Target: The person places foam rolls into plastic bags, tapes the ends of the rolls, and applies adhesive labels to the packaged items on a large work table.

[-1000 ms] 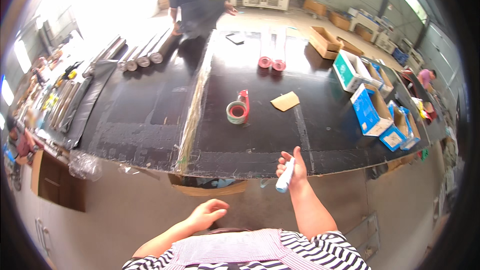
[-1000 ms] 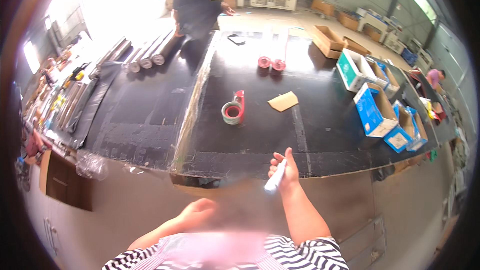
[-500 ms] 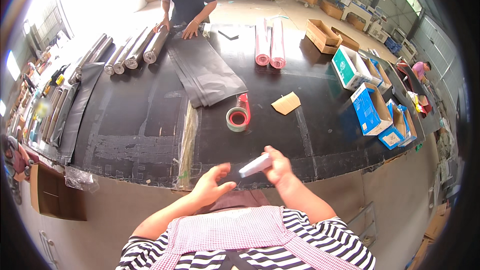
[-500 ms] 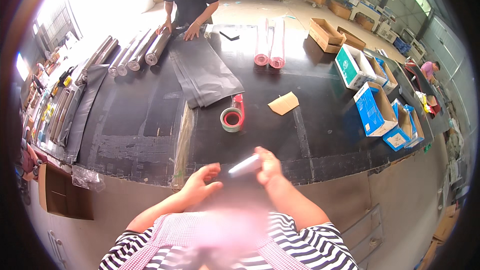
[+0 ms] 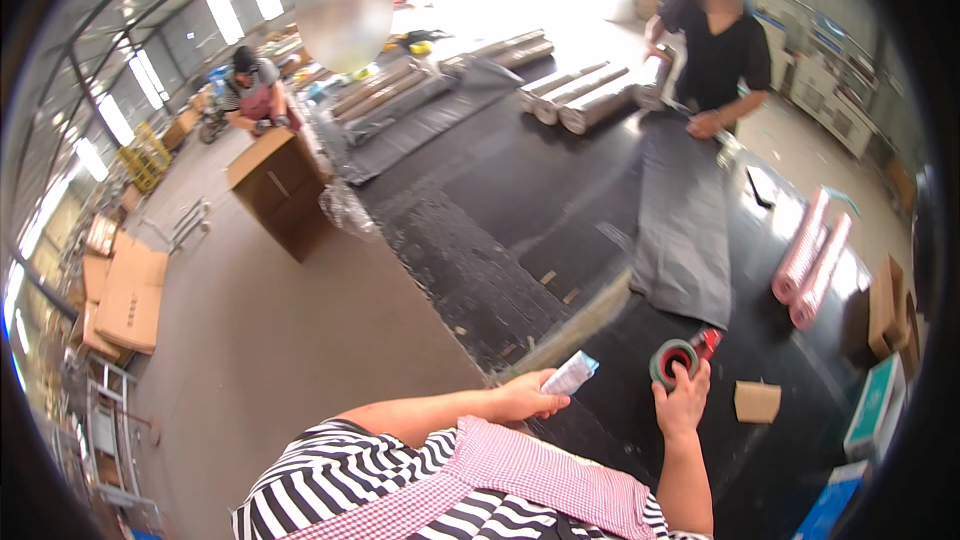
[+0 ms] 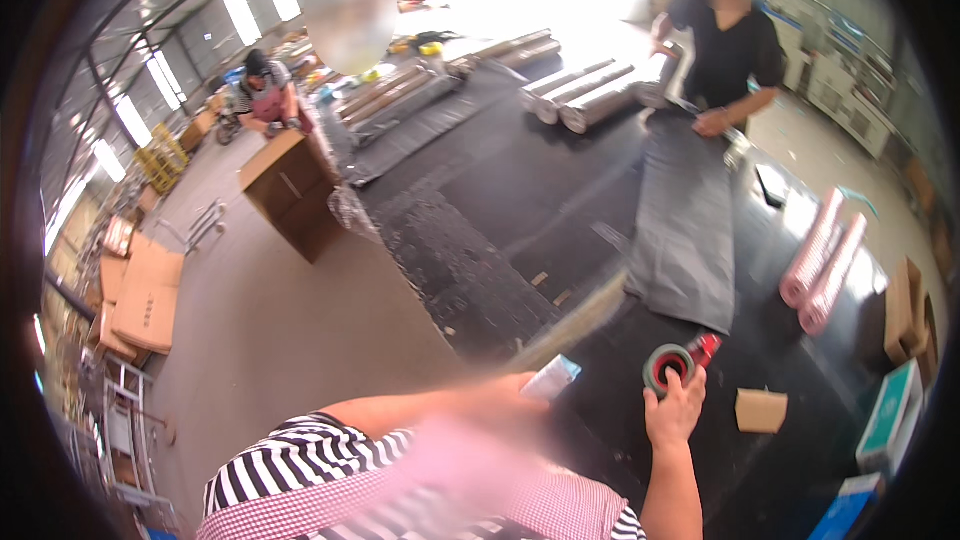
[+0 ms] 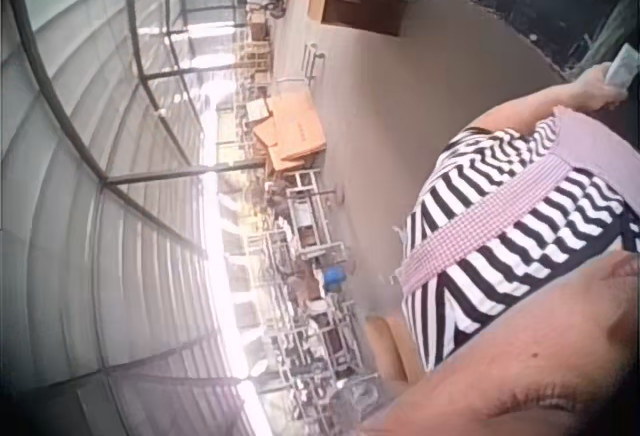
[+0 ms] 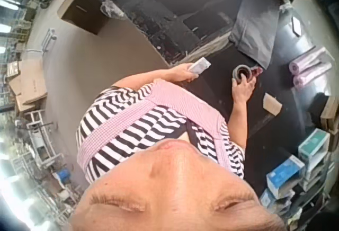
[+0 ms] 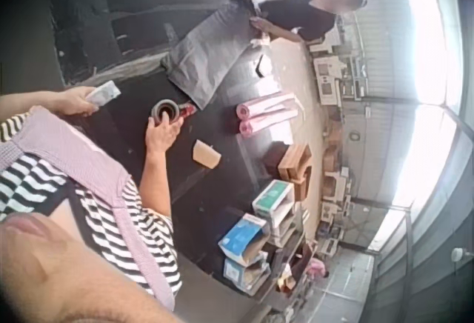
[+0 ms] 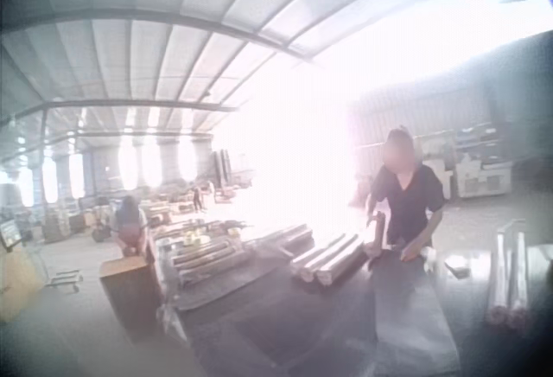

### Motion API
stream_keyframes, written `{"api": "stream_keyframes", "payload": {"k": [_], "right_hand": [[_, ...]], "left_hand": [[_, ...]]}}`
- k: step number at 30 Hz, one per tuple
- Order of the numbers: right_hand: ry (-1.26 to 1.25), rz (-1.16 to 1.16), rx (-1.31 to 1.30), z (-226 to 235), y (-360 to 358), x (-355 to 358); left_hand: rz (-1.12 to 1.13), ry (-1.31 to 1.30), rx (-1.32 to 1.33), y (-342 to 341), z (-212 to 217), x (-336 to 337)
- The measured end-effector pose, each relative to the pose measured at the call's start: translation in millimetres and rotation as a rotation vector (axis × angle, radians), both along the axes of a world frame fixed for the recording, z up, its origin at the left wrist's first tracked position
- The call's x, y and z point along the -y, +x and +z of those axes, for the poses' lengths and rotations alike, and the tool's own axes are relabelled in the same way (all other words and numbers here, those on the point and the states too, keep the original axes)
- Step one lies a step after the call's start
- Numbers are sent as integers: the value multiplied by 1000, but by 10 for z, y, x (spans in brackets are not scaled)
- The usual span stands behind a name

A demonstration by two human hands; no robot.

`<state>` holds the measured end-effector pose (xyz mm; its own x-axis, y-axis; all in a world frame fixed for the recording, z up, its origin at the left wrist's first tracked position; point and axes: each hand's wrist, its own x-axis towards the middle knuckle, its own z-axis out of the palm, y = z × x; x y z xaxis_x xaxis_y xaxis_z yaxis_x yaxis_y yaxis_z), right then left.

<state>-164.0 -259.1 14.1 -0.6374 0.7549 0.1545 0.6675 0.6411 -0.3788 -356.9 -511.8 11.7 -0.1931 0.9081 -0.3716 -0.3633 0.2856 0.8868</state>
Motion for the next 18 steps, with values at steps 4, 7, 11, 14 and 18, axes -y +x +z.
{"api": "stream_keyframes", "payload": {"k": [4,7,11,14,18], "right_hand": [[35,-54,-241,-237,-209,161],[57,-61,-462,-501,-276,97],[-36,-27,-641,-250,-415,479],[65,120,-521,99,-826,1093],[55,312,-649,163,-1891,1748]], "left_hand": [[189,-20,42,-249,-2,483],[308,71,343,-468,-122,706],[395,331,706,-889,19,1078],[376,471,751,-1394,44,1528],[472,445,412,-2239,333,2088]]}}
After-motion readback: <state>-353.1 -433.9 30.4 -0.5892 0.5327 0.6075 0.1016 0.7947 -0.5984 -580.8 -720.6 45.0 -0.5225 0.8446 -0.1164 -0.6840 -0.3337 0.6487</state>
